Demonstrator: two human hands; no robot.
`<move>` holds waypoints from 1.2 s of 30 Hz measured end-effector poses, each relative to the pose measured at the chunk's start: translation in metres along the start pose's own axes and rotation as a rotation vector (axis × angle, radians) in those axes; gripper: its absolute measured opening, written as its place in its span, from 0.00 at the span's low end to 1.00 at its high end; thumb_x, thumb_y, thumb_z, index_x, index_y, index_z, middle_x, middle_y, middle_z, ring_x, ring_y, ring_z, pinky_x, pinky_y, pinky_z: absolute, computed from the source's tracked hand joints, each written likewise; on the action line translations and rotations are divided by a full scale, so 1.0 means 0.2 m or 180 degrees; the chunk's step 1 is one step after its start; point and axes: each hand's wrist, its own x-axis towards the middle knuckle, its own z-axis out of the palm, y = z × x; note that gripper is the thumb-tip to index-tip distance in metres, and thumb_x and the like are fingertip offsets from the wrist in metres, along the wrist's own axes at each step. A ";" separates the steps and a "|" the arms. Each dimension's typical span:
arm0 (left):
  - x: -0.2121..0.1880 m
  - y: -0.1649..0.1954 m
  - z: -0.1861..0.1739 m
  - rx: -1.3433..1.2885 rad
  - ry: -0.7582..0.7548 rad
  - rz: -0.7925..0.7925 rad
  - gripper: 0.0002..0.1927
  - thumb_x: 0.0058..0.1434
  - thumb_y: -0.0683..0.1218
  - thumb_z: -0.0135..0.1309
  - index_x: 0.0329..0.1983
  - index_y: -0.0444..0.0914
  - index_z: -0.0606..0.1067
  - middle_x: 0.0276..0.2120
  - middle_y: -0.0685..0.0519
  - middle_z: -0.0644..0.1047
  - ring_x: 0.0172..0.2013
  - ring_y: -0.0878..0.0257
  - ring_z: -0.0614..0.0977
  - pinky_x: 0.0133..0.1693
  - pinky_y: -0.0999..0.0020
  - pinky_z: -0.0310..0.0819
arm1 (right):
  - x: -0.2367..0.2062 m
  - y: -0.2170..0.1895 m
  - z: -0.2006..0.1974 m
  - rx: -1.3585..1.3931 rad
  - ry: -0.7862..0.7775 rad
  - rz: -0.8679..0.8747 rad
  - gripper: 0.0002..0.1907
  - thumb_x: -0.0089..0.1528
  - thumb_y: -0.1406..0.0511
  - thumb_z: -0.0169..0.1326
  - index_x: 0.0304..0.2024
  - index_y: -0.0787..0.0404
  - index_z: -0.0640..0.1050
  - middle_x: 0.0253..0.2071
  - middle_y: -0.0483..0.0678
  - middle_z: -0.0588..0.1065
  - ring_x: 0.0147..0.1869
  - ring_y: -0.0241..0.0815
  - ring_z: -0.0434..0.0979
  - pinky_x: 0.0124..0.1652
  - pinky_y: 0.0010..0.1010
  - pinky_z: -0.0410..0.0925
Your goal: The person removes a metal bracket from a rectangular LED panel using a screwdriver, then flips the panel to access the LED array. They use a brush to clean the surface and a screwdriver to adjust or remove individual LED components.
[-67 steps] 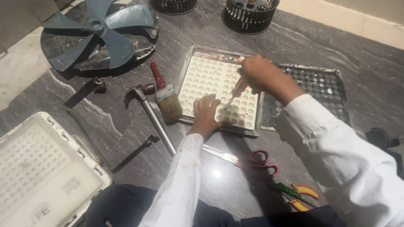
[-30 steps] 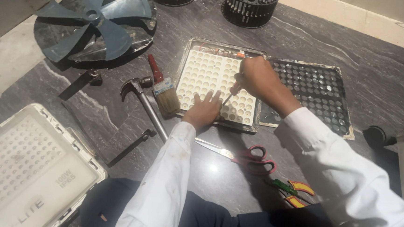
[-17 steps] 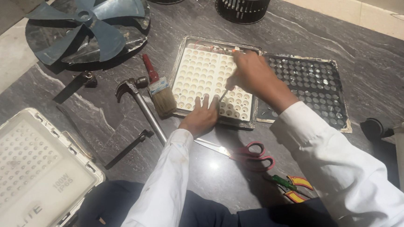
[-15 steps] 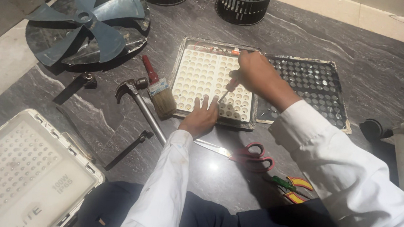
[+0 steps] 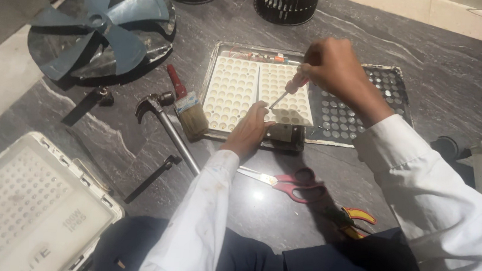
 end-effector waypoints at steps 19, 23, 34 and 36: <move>0.23 0.21 0.23 -0.1110 0.1170 0.0354 0.13 0.69 0.41 0.53 0.52 0.32 0.65 0.56 0.37 0.67 0.54 0.40 0.76 0.52 0.55 0.75 | -0.23 0.01 -0.35 -0.0135 0.0532 0.0008 0.08 0.62 0.70 0.61 0.41 0.70 0.83 0.35 0.59 0.82 0.36 0.48 0.84 0.39 0.38 0.76; 0.24 0.29 0.35 -0.0911 0.1055 0.0577 0.15 0.67 0.40 0.54 0.53 0.32 0.65 0.56 0.37 0.67 0.57 0.38 0.74 0.57 0.53 0.71 | -0.28 0.05 -0.40 -0.0222 0.0467 0.0154 0.07 0.62 0.70 0.60 0.40 0.69 0.83 0.34 0.58 0.82 0.34 0.47 0.84 0.36 0.38 0.75; 0.37 0.35 0.51 -0.0722 0.0564 0.0662 0.18 0.61 0.37 0.53 0.53 0.31 0.65 0.56 0.38 0.65 0.58 0.39 0.72 0.56 0.54 0.69 | -0.28 0.25 -0.32 -0.0438 0.0540 0.0311 0.17 0.49 0.68 0.71 0.37 0.71 0.82 0.32 0.60 0.81 0.35 0.51 0.84 0.37 0.39 0.75; 0.36 0.35 0.53 -0.0730 0.0335 0.0647 0.17 0.63 0.39 0.54 0.52 0.31 0.65 0.56 0.37 0.65 0.58 0.39 0.72 0.55 0.53 0.69 | -0.28 0.30 -0.30 -0.0468 0.0424 0.0517 0.19 0.47 0.66 0.73 0.37 0.71 0.82 0.33 0.60 0.80 0.35 0.52 0.84 0.36 0.39 0.75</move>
